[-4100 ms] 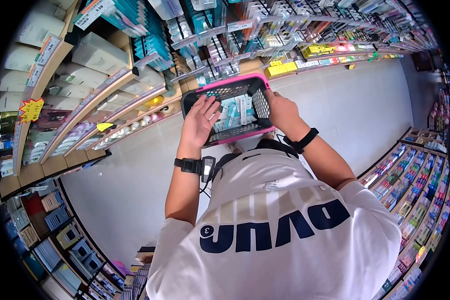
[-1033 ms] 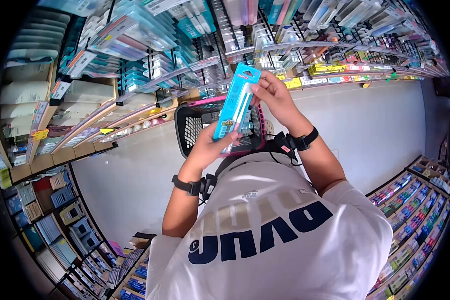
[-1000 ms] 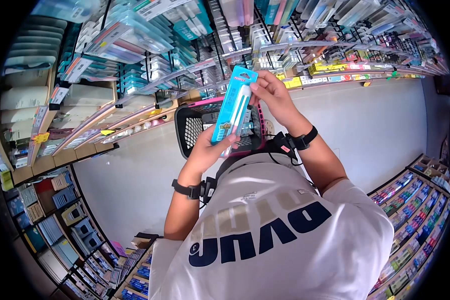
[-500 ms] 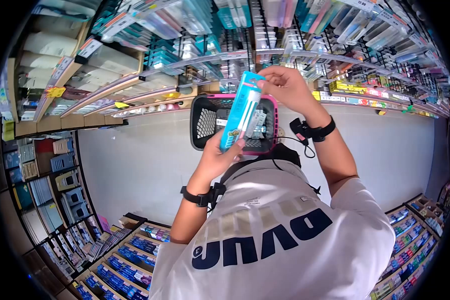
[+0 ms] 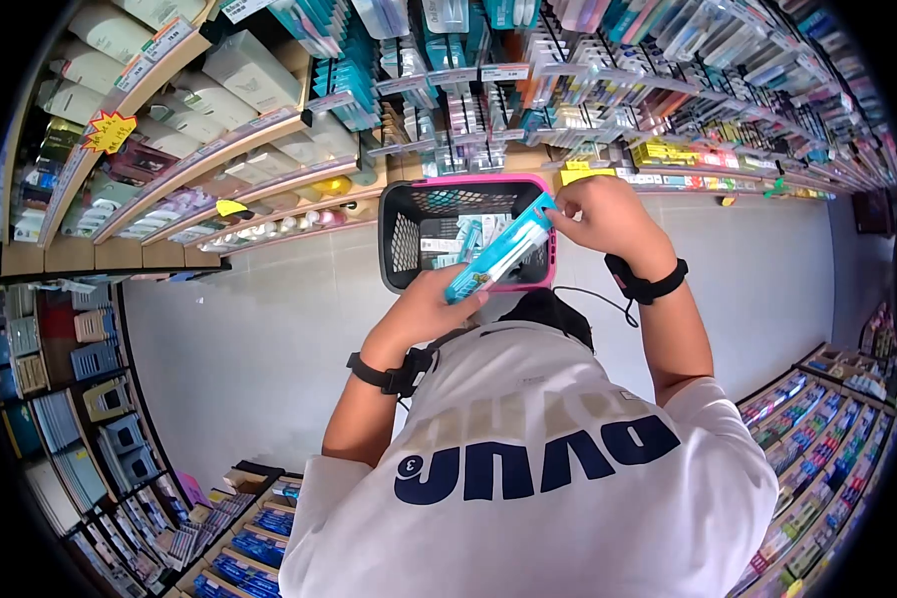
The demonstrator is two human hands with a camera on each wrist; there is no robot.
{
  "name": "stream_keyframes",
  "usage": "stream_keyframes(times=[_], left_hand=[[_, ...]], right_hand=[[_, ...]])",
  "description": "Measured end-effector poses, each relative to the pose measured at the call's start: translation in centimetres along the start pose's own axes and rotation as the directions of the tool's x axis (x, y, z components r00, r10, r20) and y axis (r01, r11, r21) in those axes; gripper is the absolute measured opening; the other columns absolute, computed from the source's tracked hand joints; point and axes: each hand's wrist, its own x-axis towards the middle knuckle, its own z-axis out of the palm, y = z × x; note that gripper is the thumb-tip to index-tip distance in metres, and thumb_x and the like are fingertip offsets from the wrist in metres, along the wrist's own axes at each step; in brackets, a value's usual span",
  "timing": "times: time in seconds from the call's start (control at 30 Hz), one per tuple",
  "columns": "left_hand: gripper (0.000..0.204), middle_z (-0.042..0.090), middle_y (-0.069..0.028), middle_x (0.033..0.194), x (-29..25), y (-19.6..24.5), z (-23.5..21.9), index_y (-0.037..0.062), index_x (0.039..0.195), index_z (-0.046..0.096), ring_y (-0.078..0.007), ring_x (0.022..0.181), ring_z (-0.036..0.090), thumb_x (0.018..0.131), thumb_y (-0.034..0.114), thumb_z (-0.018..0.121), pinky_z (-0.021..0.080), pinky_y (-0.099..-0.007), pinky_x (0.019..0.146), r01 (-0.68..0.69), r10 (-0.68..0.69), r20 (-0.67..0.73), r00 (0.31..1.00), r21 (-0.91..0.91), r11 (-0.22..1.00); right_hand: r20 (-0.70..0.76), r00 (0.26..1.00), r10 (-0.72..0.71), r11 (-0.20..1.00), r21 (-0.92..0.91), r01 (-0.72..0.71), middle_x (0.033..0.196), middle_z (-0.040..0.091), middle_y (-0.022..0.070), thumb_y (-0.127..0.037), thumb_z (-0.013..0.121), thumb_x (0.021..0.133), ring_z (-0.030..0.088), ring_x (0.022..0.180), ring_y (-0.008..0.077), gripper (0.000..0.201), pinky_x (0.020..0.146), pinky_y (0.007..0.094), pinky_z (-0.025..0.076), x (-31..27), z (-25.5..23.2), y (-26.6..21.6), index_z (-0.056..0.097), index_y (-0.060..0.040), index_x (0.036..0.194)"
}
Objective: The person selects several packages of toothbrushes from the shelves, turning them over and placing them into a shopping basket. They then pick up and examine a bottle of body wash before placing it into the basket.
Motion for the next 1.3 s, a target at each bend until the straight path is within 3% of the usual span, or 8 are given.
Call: stream_keyframes(times=[0.23,0.37,0.67,0.7,0.9,1.03,1.1,1.3], left_hand=[[0.027,0.071,-0.0157,0.093,-0.9,0.8,-0.6,0.0039,0.111,0.065,-0.0304,0.085,0.067,0.090,0.020,0.068,0.052,-0.0365,0.080,-0.160,0.123,0.248,0.961,0.136,0.978],[0.032,0.071,-0.0148,0.087,-0.6,0.7,0.0,0.0071,0.116,0.067,-0.0272,0.075,0.067,0.091,0.027,0.070,0.052,-0.0349,0.075,-0.261,0.179,0.306,0.935,0.250,0.932],[0.027,0.073,-0.0119,0.089,-2.4,-0.2,1.7,0.0075,0.112,0.070,-0.0213,0.077,0.068,0.090,0.023,0.071,0.052,-0.0335,0.075,-0.212,0.146,0.236,0.961,0.287,0.934],[0.026,0.071,-0.0139,0.087,-3.0,0.7,1.9,0.0055,0.104,0.067,-0.0317,0.079,0.067,0.091,0.027,0.067,0.052,-0.0387,0.076,-0.171,0.113,0.207,0.972,0.286,0.943],[0.028,0.070,-0.0136,0.087,-5.2,1.0,5.9,0.0032,0.107,0.068,-0.0226,0.078,0.066,0.090,0.025,0.071,0.051,-0.0348,0.075,-0.078,0.072,0.039,0.997,0.199,0.977],[0.027,0.068,-0.0071,0.087,-4.5,1.4,10.6,0.0022,0.110,0.068,-0.0152,0.078,0.060,0.093,0.023,0.069,0.049,-0.0309,0.075,-0.103,0.091,0.089,0.992,0.141,0.985],[0.024,0.067,-0.0004,0.085,-4.2,1.2,12.9,0.0017,0.111,0.068,-0.0083,0.076,0.054,0.094,0.020,0.069,0.048,-0.0273,0.072,-0.193,0.185,0.089,0.979,0.093,0.977],[0.027,0.065,-0.0046,0.086,-6.8,2.5,17.7,0.0016,0.109,0.068,-0.0124,0.081,0.056,0.091,0.020,0.073,0.048,-0.0283,0.077,-0.079,0.071,0.174,0.982,0.042,0.996]], right_hand=[[0.040,0.978,0.207,0.978,0.016,-0.208,0.064,0.067,0.0113,-0.024,0.073,0.080,0.065,0.059,0.0299,0.022,0.057,0.0396,0.051,-6.6,2.7,-1.1,0.069,-0.0059,0.069],[0.077,0.936,0.343,0.931,0.107,-0.350,0.068,0.067,0.0131,-0.026,0.070,0.079,0.066,0.068,0.0332,0.022,0.062,0.0445,0.052,-9.0,3.7,-1.5,0.068,-0.0060,0.071],[-0.002,0.953,0.303,0.951,0.067,-0.302,0.070,0.068,0.0116,-0.025,0.068,0.078,0.066,0.068,0.0351,0.018,0.063,0.0450,0.052,-9.8,4.3,-2.9,0.066,-0.0070,0.076],[-0.020,0.960,0.280,0.958,0.062,-0.278,0.069,0.067,0.0113,-0.025,0.068,0.078,0.066,0.068,0.0350,0.018,0.063,0.0453,0.052,-9.9,4.3,-2.8,0.065,-0.0071,0.075],[-0.171,0.982,0.074,0.997,0.033,-0.069,0.066,0.065,0.0115,-0.025,0.069,0.077,0.065,0.066,0.0346,0.019,0.061,0.0462,0.051,-11.1,3.3,-1.8,0.064,-0.0077,0.073],[-0.116,0.986,0.118,0.993,0.024,-0.116,0.065,0.064,0.0113,-0.025,0.068,0.079,0.065,0.066,0.0333,0.019,0.059,0.0448,0.050,-14.9,0.4,-0.7,0.064,-0.0074,0.073],[-0.064,0.985,0.161,0.979,0.135,-0.151,0.066,0.065,0.0100,-0.019,0.070,0.080,0.064,0.063,0.0299,0.013,0.059,0.0399,0.051,-17.8,-1.6,0.9,0.067,-0.0063,0.080],[0.101,0.995,0.010,0.794,0.603,-0.069,0.075,0.068,0.0100,-0.011,0.072,0.084,0.065,0.068,0.0218,0.016,0.064,0.0325,0.051,-26.2,-6.4,2.5,0.072,-0.0031,0.097]])
